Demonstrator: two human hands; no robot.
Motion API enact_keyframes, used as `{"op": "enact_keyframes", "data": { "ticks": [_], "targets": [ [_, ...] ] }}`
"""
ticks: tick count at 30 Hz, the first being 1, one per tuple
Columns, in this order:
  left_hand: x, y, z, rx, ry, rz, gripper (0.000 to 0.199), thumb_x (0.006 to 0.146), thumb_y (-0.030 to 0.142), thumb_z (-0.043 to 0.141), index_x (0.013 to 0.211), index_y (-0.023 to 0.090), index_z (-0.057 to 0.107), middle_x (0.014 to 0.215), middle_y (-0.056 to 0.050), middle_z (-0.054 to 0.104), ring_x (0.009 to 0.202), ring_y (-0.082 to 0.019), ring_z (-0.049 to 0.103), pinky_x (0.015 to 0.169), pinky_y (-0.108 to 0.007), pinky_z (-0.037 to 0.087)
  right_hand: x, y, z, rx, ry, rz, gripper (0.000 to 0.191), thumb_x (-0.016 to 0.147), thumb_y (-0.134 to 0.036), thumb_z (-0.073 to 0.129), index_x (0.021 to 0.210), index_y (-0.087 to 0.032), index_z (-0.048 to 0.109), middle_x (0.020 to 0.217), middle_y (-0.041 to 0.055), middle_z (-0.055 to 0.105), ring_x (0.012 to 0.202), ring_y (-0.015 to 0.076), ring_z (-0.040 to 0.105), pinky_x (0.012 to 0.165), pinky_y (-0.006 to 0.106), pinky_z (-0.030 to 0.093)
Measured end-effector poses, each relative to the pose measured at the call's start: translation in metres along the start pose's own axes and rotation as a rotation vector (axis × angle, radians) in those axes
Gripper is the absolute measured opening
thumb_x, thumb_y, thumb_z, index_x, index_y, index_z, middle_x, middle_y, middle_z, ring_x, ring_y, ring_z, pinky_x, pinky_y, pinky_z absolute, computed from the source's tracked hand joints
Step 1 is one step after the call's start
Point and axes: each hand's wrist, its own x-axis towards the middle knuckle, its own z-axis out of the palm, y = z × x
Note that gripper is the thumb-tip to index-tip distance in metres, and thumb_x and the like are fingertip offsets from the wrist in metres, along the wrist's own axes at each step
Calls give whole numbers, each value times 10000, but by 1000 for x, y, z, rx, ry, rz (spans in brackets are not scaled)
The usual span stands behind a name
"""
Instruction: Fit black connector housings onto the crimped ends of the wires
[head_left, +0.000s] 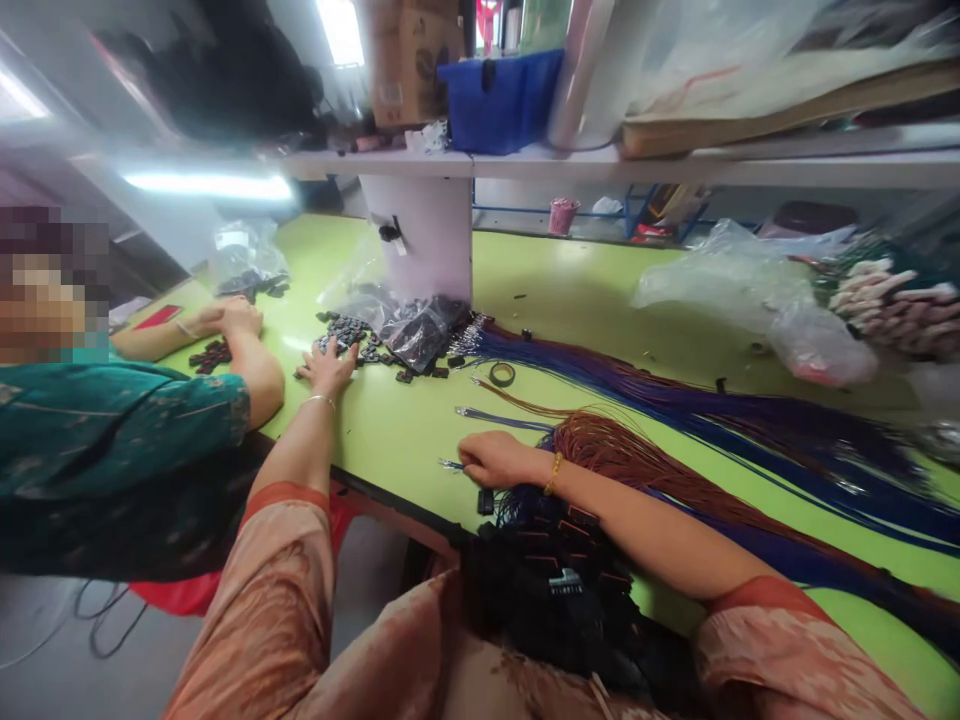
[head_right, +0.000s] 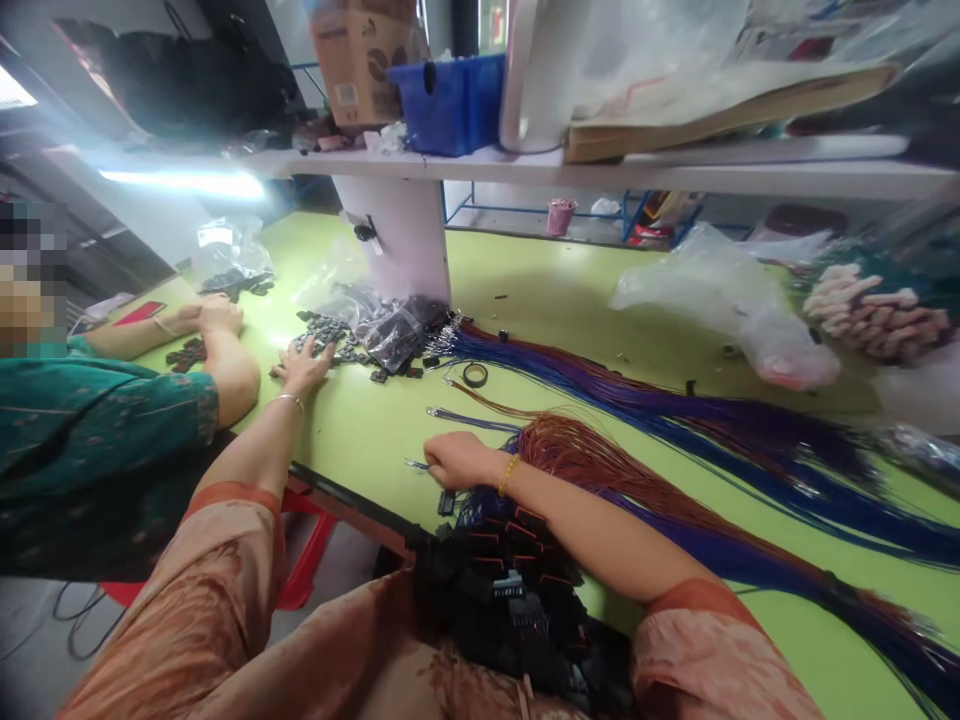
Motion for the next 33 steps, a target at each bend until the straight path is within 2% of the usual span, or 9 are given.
{"op": "enact_keyframes", "data": {
  "ticks": [3,6,12,18,20,23,26,29,33],
  "targets": [
    [5,9,9,33,-25,94,710,852,686,263,1432,299,393,1582,-110,213,1439,-381,144,1090,-656,79,1,1,-1,16,-27,10,156,831,-227,506,919,-179,624,956,73,688,845,178,593,635,264,293],
    [-7,19,18,35,-4,181,622,891,614,268,1410,311,426,1575,-83,246,1430,-364,178,1101,-645,36,2,2,-1,26,-26,-3,158,833,-230,506,921,-178,626,952,78,685,840,179,589,639,264,295],
    [-67,41,30,-39,-70,279,589,924,548,228,1427,308,416,1574,-74,256,1448,-351,152,1124,-617,45,1,1,3,-10,0,-2,175,835,-232,499,930,-175,636,938,89,686,827,188,585,635,270,300],
    [-118,55,26,-203,-201,291,561,948,495,222,1418,282,441,1564,-76,279,1464,-345,96,1127,-614,56,0,1,7,-50,8,4,194,855,-253,487,934,-177,648,935,96,694,824,194,592,627,272,292],
    [-135,53,23,-257,-152,338,526,952,453,254,1382,264,491,1538,-88,327,1454,-341,129,1130,-599,85,0,3,8,-47,34,2,196,861,-249,479,927,-176,648,917,93,696,804,189,590,622,275,279],
    [-162,49,20,-315,11,520,427,934,370,362,1259,239,605,1417,-107,465,1374,-320,285,1123,-522,197,-2,6,8,-24,71,9,197,875,-237,462,908,-174,646,897,89,699,778,179,580,620,276,268],
    [-181,47,19,-295,2,692,325,895,275,440,1108,217,678,1213,-120,577,1199,-303,436,1040,-460,323,-5,9,7,18,105,20,192,883,-231,459,880,-174,642,879,76,694,753,165,563,616,270,261],
    [-188,47,19,-259,-37,729,256,869,211,456,998,199,676,1092,-123,607,1075,-293,482,961,-437,375,-8,11,5,45,133,31,175,879,-230,465,859,-175,630,860,63,681,724,153,537,604,264,252],
    [-193,45,14,-266,-57,656,164,800,180,547,939,201,632,937,-117,614,985,-299,502,894,-434,402,-11,11,3,97,170,51,160,867,-219,454,834,-164,602,789,52,647,665,139,487,597,257,257]
  ]
}}
